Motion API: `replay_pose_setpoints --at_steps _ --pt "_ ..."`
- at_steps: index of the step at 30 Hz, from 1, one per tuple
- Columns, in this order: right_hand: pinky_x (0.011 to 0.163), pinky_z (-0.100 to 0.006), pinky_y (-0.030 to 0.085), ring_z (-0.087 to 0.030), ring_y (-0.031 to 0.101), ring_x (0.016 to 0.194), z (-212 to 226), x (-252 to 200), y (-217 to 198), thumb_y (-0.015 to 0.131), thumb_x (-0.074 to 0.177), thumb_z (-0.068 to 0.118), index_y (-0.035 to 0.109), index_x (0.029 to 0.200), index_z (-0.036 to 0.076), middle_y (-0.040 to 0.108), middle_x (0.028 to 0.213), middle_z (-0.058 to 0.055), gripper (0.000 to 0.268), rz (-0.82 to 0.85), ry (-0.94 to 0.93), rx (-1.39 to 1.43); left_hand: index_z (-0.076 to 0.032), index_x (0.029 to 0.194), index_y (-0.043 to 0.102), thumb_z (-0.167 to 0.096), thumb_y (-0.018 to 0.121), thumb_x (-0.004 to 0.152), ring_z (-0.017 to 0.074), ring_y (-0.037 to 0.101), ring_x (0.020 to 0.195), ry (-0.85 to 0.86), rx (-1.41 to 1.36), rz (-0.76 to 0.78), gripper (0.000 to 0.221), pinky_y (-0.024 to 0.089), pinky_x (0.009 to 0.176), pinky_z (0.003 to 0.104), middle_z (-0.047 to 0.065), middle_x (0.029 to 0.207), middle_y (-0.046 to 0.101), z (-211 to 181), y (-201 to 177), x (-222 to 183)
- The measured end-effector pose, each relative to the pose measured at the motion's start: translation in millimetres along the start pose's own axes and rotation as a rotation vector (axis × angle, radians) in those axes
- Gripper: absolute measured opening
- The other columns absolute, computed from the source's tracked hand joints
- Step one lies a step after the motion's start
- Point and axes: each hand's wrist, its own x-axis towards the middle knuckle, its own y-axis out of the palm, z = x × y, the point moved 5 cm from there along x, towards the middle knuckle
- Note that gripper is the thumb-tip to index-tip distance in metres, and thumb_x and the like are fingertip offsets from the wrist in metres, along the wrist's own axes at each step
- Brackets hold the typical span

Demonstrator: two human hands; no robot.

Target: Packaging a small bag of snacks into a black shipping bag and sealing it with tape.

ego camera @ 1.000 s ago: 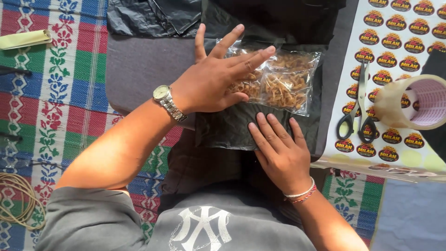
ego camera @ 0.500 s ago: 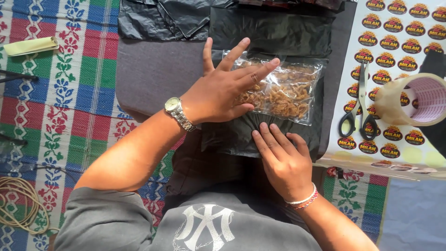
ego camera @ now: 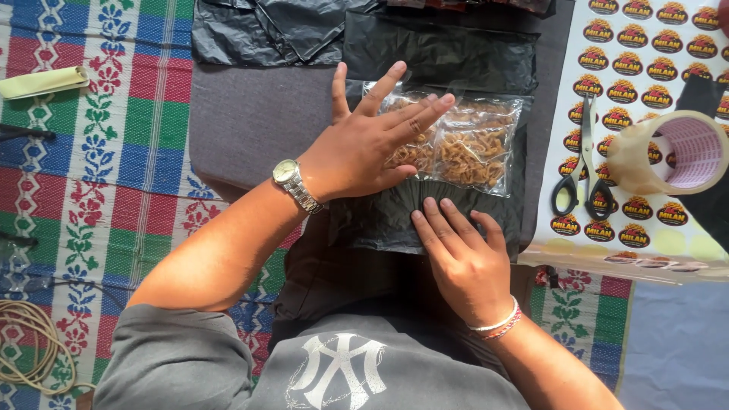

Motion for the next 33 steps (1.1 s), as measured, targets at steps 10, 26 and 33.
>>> replay_pose_setpoints --at_steps 10,26,33 --pt "0.104 -0.045 0.044 -0.025 0.071 0.119 -17.3 -6.2 -18.9 0.054 0.107 0.01 0.072 0.122 0.009 0.072 0.131 -0.01 0.023 -0.048 -0.072 0.079 -0.027 0.164 0.032 -0.07 0.08 0.097 0.0285 0.018 0.16 0.095 -0.124 -0.08 0.092 -0.011 0.119 0.064 -0.004 0.168 0.046 -19.6 -36.3 -27.4" --pt "0.101 -0.047 0.042 -0.027 0.075 0.088 -56.7 -7.1 -39.2 0.065 0.101 -0.004 0.077 0.097 0.005 0.077 0.094 -0.008 0.015 -0.239 0.009 0.227 -0.03 0.14 0.053 -0.021 0.067 0.109 0.027 0.058 0.14 0.005 -0.107 -0.508 0.035 -0.01 0.116 0.073 -0.013 0.117 0.082 -39.8 -36.0 -111.9" --pt "0.098 -0.05 0.05 -0.028 0.068 0.08 -93.9 17.1 -42.0 0.08 0.102 0.004 0.078 0.099 0.003 0.075 0.09 -0.014 0.004 -0.295 0.076 0.301 -0.013 0.163 0.025 -0.006 0.068 0.093 0.0285 0.058 0.148 -0.205 -0.209 -0.542 0.083 -0.01 0.126 0.069 -0.008 0.128 0.08 -9.2 -34.8 -90.1"
